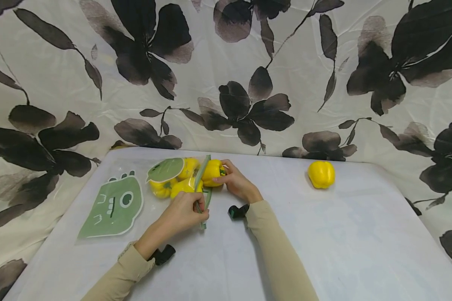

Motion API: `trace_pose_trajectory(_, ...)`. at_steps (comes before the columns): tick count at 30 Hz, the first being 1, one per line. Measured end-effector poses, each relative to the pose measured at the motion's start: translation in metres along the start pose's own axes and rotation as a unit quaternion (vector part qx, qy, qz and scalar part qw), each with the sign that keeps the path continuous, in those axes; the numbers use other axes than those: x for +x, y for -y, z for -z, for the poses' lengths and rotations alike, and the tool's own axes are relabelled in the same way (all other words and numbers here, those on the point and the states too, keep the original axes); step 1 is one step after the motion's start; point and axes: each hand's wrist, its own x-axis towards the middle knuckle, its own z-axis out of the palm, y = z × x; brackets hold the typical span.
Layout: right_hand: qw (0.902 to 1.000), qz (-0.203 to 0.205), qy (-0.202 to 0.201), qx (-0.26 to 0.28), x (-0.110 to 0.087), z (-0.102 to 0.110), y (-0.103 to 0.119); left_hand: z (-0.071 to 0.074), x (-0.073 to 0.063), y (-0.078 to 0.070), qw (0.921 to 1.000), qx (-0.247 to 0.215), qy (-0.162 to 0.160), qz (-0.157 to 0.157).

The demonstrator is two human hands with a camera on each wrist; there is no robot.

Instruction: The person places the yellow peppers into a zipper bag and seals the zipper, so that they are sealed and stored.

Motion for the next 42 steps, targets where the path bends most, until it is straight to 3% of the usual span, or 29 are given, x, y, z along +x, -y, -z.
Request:
trace_pose_trajectory(7,0.9974,0.038,0.015,-0.06,0.0,-0.004,-0.003,0.001,-0.001,-0.001,1.0,-0.003,0.0,-0.004)
trace_pose_trajectory(14,0.9771,0.081,0.004,-0.197,0.002,-0.011,-0.004,0.002,-0.001,-0.002,1.0,0.005,0.002,-0.003)
trace_pose_trajectory(18,0.9809,0.062,-0.006,-0.184,0.003,-0.014,-0.004,0.003,0.0,-0.002,1.0,0.005,0.005,0.0)
trace_pose_trajectory(23,0.988,0.054,0.018,-0.144,0.001,-0.01,-0.003,0.003,-0.001,-0.001,1.0,0.004,0.004,0.001)
trace_pose_trajectory(27,0.9836,0.067,0.036,-0.163,0.0,-0.01,-0.001,0.004,-0.001,-0.001,0.9999,0.004,0.006,-0.008)
trace_pose_trajectory(32,0.9749,0.07,0.016,-0.211,-0.001,-0.015,0.002,0.005,-0.001,-0.001,0.9999,0.005,0.008,-0.014)
trace_pose_trajectory(36,0.9748,0.059,0.001,-0.215,0.0,-0.019,0.002,0.005,-0.001,-0.001,0.9999,0.003,0.013,-0.007)
trace_pose_trajectory(42,0.9679,0.041,0.024,-0.247,0.003,-0.019,0.003,0.005,-0.001,-0.001,0.9998,-0.002,0.018,-0.003)
